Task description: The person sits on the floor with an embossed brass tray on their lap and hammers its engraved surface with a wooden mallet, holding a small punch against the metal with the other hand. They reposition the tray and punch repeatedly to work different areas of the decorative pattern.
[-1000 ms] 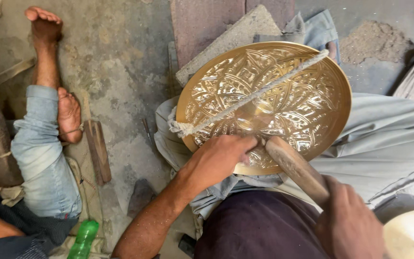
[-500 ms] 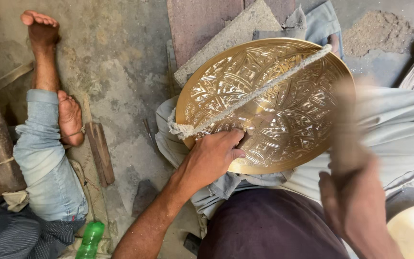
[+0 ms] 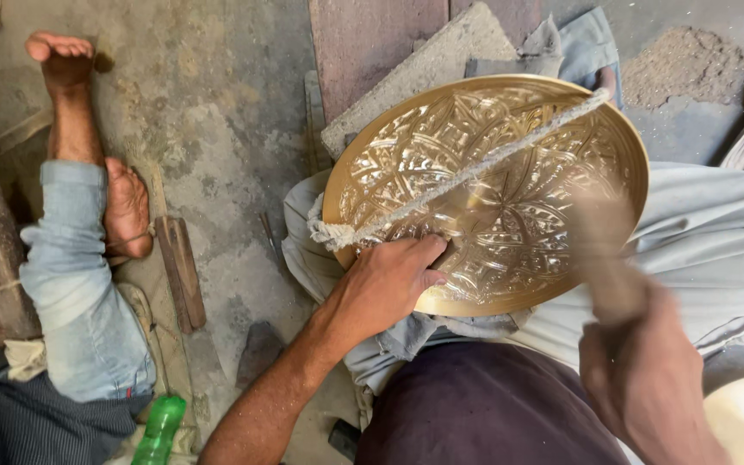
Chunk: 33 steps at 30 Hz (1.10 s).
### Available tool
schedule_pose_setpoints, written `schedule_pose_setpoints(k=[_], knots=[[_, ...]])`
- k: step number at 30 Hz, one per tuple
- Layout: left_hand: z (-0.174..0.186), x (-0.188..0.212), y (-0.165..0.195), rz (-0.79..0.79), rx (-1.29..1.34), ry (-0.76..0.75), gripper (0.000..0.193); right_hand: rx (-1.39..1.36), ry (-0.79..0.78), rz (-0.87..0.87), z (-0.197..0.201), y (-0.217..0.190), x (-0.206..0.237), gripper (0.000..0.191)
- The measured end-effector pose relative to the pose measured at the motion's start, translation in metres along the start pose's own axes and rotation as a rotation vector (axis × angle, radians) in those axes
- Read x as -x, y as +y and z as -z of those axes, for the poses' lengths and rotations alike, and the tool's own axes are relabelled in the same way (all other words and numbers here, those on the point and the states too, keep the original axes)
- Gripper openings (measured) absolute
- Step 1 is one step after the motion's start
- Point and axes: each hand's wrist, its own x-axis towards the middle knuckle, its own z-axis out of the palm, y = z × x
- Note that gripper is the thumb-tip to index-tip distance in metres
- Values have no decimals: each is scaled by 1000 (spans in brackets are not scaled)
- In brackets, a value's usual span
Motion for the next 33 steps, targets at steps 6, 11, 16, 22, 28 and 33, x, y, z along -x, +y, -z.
schedule_pose_setpoints(k=[6, 11, 16, 22, 28, 33], knots=[[2, -1, -2, -3, -4, -8, 34, -11, 72, 41, 2, -1, -1, 67], [3, -1, -3, -4, -27, -33, 29, 148, -25, 56, -3, -4, -2, 59], [3, -2, 0, 25, -26, -49, 27, 337, -162, 74, -10, 4, -1, 57], [4, -3, 5, 76, -73, -100, 25, 395, -56, 231, -1, 11, -5, 61], [-4, 1, 14, -44, 127, 43, 31, 88, 176, 189, 12, 23, -2, 57], [-9, -13, 5, -63, 121, -140, 42, -240, 54, -131, -2, 36, 8, 75]])
